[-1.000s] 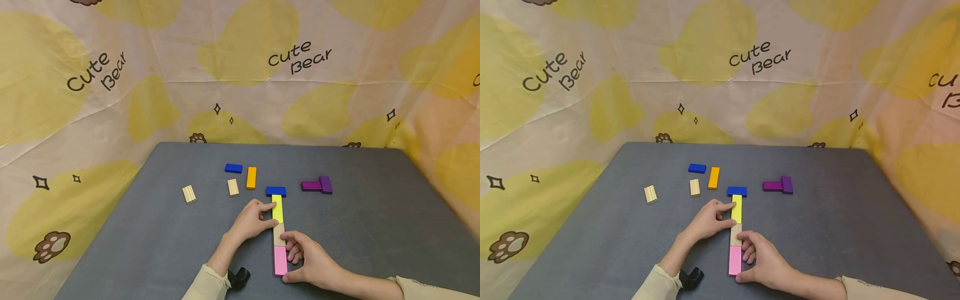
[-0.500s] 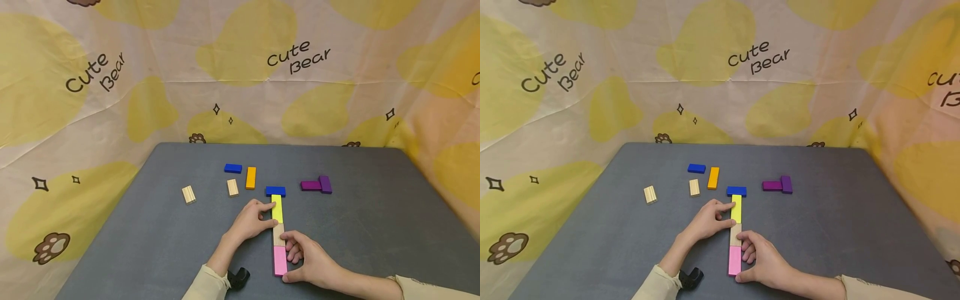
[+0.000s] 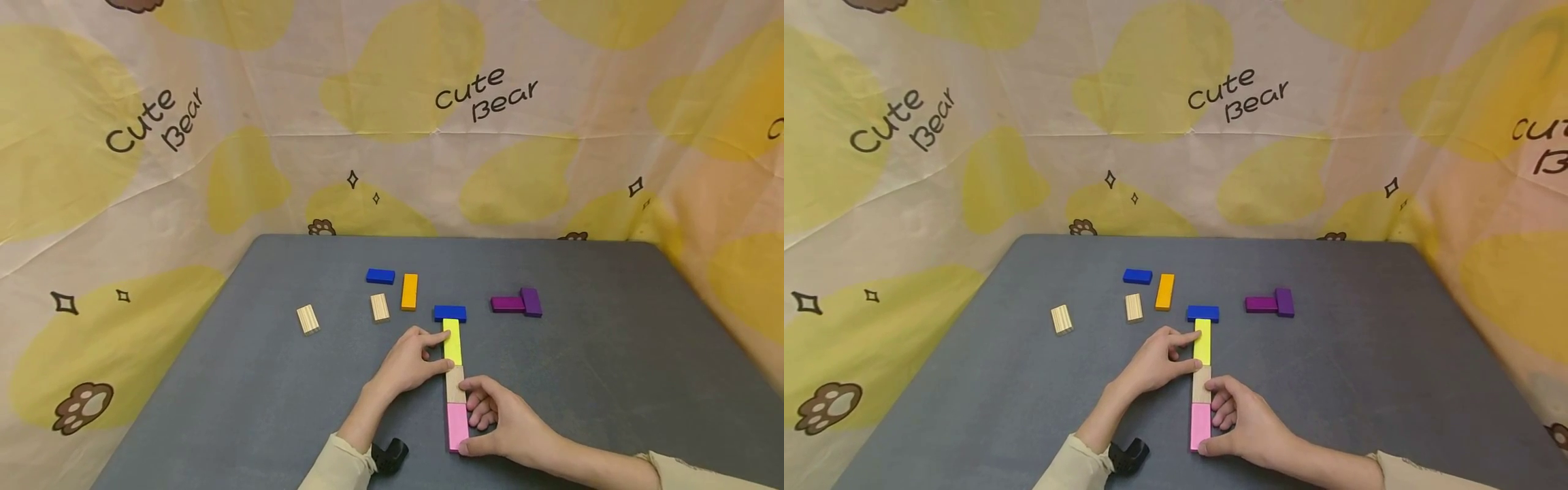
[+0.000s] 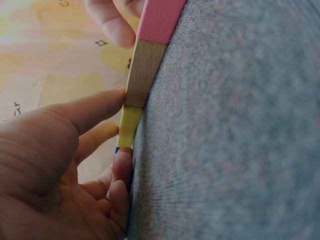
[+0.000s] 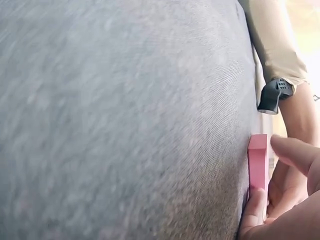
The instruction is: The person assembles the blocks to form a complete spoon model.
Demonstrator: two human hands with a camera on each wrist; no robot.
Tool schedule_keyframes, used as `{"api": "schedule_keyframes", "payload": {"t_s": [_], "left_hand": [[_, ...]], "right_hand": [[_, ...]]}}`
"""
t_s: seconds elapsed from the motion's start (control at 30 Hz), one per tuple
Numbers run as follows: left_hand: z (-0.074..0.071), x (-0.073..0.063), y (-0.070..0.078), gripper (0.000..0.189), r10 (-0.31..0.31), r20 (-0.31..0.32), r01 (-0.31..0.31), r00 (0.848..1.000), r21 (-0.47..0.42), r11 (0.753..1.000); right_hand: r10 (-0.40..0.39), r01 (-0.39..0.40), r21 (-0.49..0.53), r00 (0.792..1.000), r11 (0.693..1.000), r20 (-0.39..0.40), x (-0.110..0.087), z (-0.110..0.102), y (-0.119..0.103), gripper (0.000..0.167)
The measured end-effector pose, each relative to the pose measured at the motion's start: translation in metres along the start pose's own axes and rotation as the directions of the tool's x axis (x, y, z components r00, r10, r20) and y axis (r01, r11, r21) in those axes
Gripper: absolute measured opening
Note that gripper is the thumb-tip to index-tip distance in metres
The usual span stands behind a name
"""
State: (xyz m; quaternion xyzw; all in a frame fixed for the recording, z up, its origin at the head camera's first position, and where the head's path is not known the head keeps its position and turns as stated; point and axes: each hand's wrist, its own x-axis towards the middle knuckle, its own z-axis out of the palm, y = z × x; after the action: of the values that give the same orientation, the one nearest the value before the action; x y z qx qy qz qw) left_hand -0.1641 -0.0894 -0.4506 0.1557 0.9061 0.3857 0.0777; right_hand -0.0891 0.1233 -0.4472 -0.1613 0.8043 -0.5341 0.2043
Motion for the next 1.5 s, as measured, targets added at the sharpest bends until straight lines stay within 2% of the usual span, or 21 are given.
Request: {"api": "schedule_keyframes", "payload": {"t_s": [0.27,0.5,0.7,0.8,0.9,1.03,1.13,1.23,1.33,1.4,1.5], "left_hand": [[0.001,0.0,-0.001,0.053,0.007,-0.005,-0.007,1.0,-0.014,1.0],[0.001,-0.001,-0.002,0.054,0.005,-0.005,-0.005,1.0,-0.019,1.0],[0.001,0.001,-0.001,0.054,0.014,-0.004,-0.014,1.0,-0.011,1.0],[0.0,0.002,-0.001,0.054,0.021,-0.004,-0.021,1.0,-0.005,1.0],[-0.001,0.003,0.0,0.053,0.029,-0.008,-0.029,1.0,-0.004,1.0],[-0.001,0.002,-0.001,0.053,0.036,-0.016,-0.036,0.999,0.003,0.999],[-0.001,0.002,-0.002,0.053,0.037,-0.013,-0.037,0.999,0.006,0.999],[-0.001,0.002,-0.002,0.054,0.04,-0.011,-0.04,0.999,0.011,0.999],[0.0,0.001,-0.001,0.054,0.037,-0.011,-0.037,0.999,0.017,0.999],[-0.001,0.001,-0.001,0.054,0.036,-0.012,-0.035,0.999,0.021,0.999],[-0.001,0.0,-0.001,0.054,0.041,-0.012,-0.041,0.999,0.023,0.999]], "right_hand": [[-0.006,0.008,0.037,0.999,0.999,-0.038,-0.001,0.004,-0.002,0.074],[0.066,-0.056,0.119,0.995,0.991,-0.081,0.001,0.006,-0.005,0.07],[0.127,-0.113,0.193,0.99,0.975,-0.059,0.004,0.0,-0.012,0.066],[0.146,-0.124,0.209,0.985,0.97,-0.096,0.007,-0.005,-0.014,0.06],[0.172,-0.13,0.222,0.968,0.966,-0.183,0.01,-0.007,-0.017,0.052],[0.222,-0.137,0.278,0.927,0.951,-0.303,0.016,-0.005,-0.019,0.044],[0.229,-0.118,0.302,0.903,0.946,-0.363,0.019,-0.002,-0.02,0.046],[0.179,-0.098,0.222,0.906,0.97,-0.383,0.021,0.0,-0.018,0.055],[0.083,-0.069,0.052,0.931,0.996,-0.355,0.022,0.0,-0.013,0.07],[0.022,-0.039,-0.047,0.949,0.998,-0.314,0.023,-0.001,-0.01,0.08],[-0.045,0.015,-0.124,0.967,0.992,-0.249,0.022,-0.003,-0.004,0.091]]}}
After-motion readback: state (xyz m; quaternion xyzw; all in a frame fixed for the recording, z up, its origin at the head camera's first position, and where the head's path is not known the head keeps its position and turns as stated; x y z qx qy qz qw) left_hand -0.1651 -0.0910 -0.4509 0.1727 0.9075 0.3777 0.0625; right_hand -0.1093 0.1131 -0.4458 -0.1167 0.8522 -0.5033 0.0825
